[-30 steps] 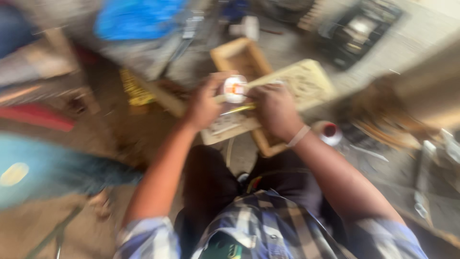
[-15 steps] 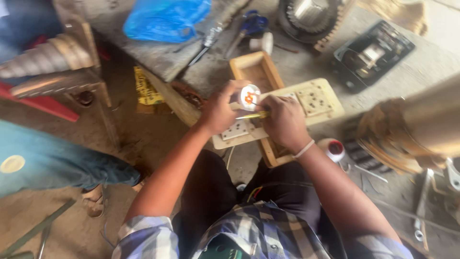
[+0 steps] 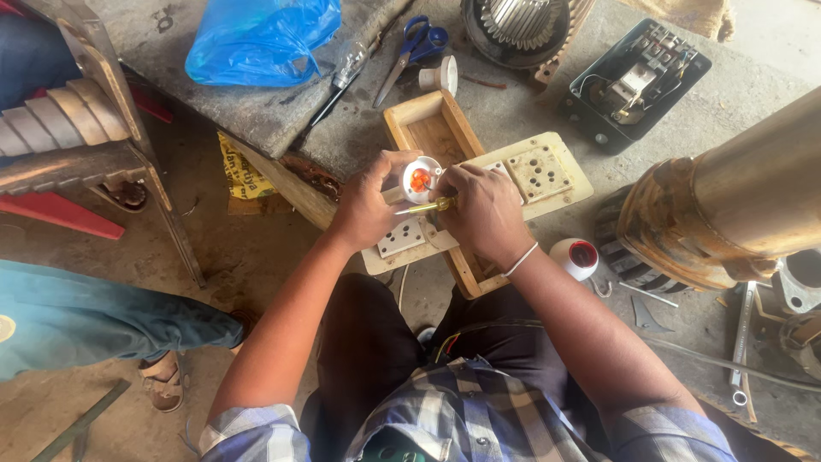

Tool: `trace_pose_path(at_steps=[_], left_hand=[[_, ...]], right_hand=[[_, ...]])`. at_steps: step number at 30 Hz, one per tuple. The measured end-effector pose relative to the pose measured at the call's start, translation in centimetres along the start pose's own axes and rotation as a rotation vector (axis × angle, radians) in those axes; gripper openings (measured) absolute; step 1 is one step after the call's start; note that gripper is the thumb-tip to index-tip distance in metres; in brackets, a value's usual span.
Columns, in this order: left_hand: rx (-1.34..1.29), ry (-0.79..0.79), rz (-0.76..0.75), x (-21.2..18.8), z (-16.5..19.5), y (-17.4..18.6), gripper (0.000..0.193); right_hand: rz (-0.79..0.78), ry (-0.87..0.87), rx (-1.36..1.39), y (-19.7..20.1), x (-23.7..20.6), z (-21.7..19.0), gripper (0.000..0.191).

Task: The person sits at a workbench and uses a small stick to apply orange paste from a cup onto a round white holder, then mounts the holder onto a plastic switch board resting on their lap and presses it into place, finally picking small screws from the bench.

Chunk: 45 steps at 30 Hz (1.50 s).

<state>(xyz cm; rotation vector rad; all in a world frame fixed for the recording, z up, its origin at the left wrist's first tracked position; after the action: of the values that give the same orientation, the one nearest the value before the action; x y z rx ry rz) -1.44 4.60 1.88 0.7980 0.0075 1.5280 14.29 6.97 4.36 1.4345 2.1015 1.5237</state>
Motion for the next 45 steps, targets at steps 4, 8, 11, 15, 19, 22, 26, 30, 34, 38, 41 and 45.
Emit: trace_pose_path(at_steps=[4, 8, 11, 15, 19, 22, 26, 30, 34, 38, 41, 45], left_hand=[[-0.006, 0.049, -0.052, 0.3, 0.1, 0.0, 0.062], [0.057, 0.024, -0.034, 0.5, 0.6, 0.2, 0.066], [0.047, -0.016, -0.032, 0.3, 0.9, 0.1, 0.066], [-0.012, -0.025, -0.036, 0.3, 0.7, 0.2, 0.066], [-0.103, 0.098, -0.114, 0.0, -0.5, -0.2, 0.069], [-0.167, 0.155, -0.152, -0.2, -1.1, -0.2, 0.067], [-0.167, 0.074, -0.155, -0.3, -0.6, -0.1, 0.068], [-0.122, 0.06, -0.164, -0.3, -0.4, -0.2, 0.069], [-0.085, 0.012, -0.149, -0.2, 0.0, 0.0, 0.069], [-0.117, 0.048, -0.158, -0.3, -0.2, -0.1, 0.069], [-0.118, 0.049, -0.156, -0.3, -0.2, -0.2, 0.069], [-0.084, 0.05, -0.148, -0.4, -0.2, -0.2, 0.07]], right_hand=[[0.06, 0.001, -0.047, 0.3, 0.2, 0.0, 0.02], [0.016, -0.025, -0.069, -0.4, 0.7, 0.6, 0.017], [0.037, -0.032, -0.083, -0.4, 0.4, 0.9, 0.014], [-0.005, -0.012, -0.067, 0.0, 0.5, 0.4, 0.014], [0.036, 0.031, 0.268, 4.1, 0.3, -0.4, 0.048], [0.001, 0.047, 0.293, 7.2, 0.0, -0.6, 0.023], [0.038, 0.199, -0.103, 8.8, -1.2, -2.4, 0.02], [0.089, 0.379, -0.211, 8.3, -1.8, -3.9, 0.018], [0.104, 0.44, -0.227, 7.6, -2.3, -4.2, 0.023], [0.101, 0.427, -0.186, 6.9, -2.4, -4.0, 0.02], [0.079, 0.385, -0.205, 6.4, -2.2, -3.7, 0.021], [0.056, 0.318, -0.233, 6.2, -2.2, -3.3, 0.021]])
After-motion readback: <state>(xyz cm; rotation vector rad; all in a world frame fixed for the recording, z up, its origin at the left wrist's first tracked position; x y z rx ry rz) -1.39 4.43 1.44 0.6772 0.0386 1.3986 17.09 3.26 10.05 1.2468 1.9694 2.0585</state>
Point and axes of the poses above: each hand's wrist, its own x-axis towards the middle knuckle, its own y-axis out of the back of the hand, z = x × y, the point moved 8 cm from there along x, towards the middle knuckle, and after that the axes turned 1 degree about -z, right-handed, at the moved point
